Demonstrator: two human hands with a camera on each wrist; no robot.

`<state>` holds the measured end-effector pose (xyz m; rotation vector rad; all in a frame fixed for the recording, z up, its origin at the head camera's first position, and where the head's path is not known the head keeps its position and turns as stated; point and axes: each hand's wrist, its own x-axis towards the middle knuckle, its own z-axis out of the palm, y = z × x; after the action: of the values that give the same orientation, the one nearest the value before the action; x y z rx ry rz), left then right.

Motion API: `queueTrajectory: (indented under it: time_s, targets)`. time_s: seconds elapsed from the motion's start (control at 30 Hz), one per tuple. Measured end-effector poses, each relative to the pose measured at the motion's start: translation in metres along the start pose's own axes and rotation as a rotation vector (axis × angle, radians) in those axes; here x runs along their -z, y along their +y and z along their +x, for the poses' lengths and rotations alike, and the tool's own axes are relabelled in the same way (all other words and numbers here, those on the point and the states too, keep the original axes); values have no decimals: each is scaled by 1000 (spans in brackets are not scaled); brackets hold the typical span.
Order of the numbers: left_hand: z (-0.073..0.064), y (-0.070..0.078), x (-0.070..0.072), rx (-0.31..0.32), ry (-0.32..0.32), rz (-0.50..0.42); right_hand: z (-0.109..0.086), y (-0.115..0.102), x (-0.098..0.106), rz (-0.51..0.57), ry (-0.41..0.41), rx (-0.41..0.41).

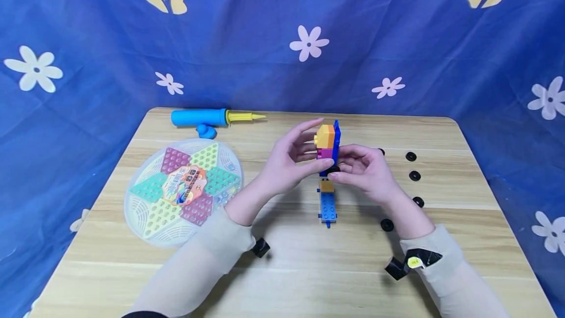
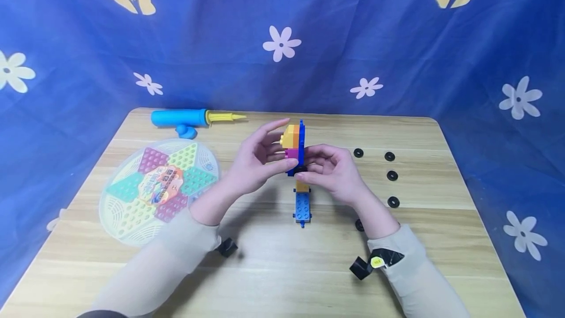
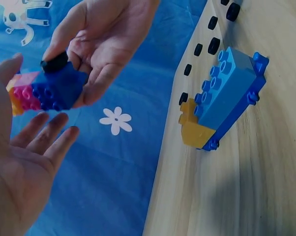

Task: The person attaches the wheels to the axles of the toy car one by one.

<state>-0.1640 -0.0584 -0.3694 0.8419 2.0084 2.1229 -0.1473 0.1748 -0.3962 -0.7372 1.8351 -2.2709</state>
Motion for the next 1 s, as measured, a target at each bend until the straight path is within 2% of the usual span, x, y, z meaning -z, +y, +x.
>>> queueTrajectory:
  time_s: [0.2, 0.37, 0.53, 0.7, 0.8, 1.0]
  targets:
    - [5, -5, -5, -12, 29, 22, 2, 4, -3, -26, 27, -13]
    - [6, -10, -4, -13, 32, 29, 4, 8, -3, -61, 40, -47]
    - [5, -14, 1, 13, 33, 16, 7, 11, 3, -83, -16, -69]
    - [2, -16, 9, 37, 59, 41, 8, 11, 20, -103, -67, -62]
    - [1, -16, 13, 53, 78, 62, 8, 8, 35, -160, -30, -67]
    - [-3, -20, 19, 86, 95, 89, 6, 3, 68, -289, 95, -81]
